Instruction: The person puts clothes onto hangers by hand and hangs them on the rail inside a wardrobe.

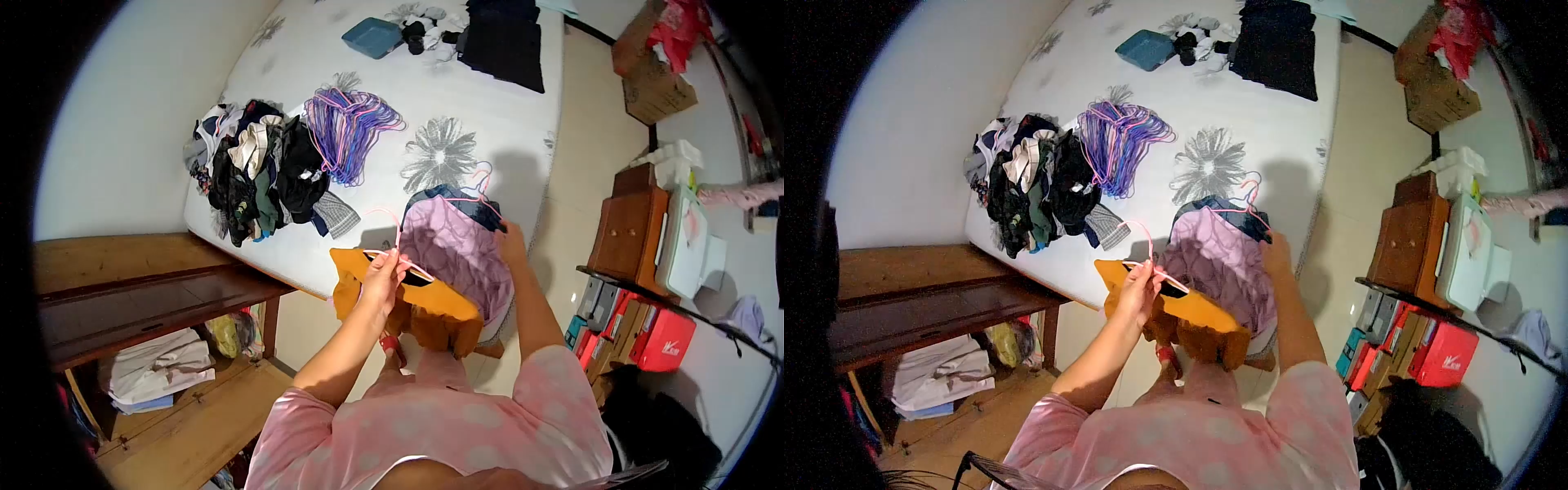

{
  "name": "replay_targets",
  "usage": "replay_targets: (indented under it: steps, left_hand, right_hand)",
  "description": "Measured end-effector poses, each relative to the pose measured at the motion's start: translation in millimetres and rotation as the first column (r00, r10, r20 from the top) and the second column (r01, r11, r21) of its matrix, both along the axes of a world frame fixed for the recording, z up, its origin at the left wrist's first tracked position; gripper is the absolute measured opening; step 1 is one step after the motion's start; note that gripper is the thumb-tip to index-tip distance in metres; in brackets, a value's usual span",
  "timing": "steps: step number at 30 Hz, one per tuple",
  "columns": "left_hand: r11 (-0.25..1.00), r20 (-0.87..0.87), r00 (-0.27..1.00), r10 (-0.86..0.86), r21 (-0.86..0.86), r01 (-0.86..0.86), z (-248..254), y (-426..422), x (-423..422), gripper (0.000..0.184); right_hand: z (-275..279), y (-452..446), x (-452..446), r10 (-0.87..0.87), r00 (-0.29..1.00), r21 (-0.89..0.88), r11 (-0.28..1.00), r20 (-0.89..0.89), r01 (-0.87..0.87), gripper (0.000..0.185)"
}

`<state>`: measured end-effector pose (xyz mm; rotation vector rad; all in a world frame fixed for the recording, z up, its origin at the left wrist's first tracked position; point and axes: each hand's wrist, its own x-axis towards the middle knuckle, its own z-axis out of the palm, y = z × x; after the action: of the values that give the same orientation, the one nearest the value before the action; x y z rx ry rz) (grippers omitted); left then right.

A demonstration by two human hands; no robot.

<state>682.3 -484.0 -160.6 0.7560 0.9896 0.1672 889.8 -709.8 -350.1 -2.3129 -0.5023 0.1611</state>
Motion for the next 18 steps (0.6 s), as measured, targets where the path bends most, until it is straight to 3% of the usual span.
replay_targets:
  steps: [3, 6, 9, 15, 18]
  left_hand:
    - [1.0, -0.031, 0.999, 0.025, -0.012, -0.025, -2, 1, 2, 0.011]
    - [0.998, -0.083, 0.995, 0.051, -0.019, -0.053, -2, 1, 7, 0.011]
    - [0.998, -0.084, 0.995, 0.046, -0.026, -0.048, -5, 2, 11, 0.011]
    - [0.998, -0.111, 0.993, 0.048, -0.025, -0.052, -8, 4, 17, 0.011]
    - [0.998, -0.1, 0.993, 0.055, -0.027, -0.058, -10, 6, 14, 0.01]
  right_hand:
    - [-50, -13, 23, -0.035, 0.991, -0.241, 0.968, 0.13, 0.066, 0.033]
    - [-71, -15, 36, -0.094, 0.971, -0.432, 0.902, -0.218, -0.009, 0.031]
    - [-77, -6, 41, -0.095, 0.939, -0.368, 0.929, -0.331, -0.035, 0.027]
    - [-85, 26, 58, -0.001, 0.999, -0.167, 0.986, 0.033, 0.007, 0.02]
    - [-99, 34, 69, -0.036, 0.986, -0.17, 0.983, 0.162, 0.064, 0.025]
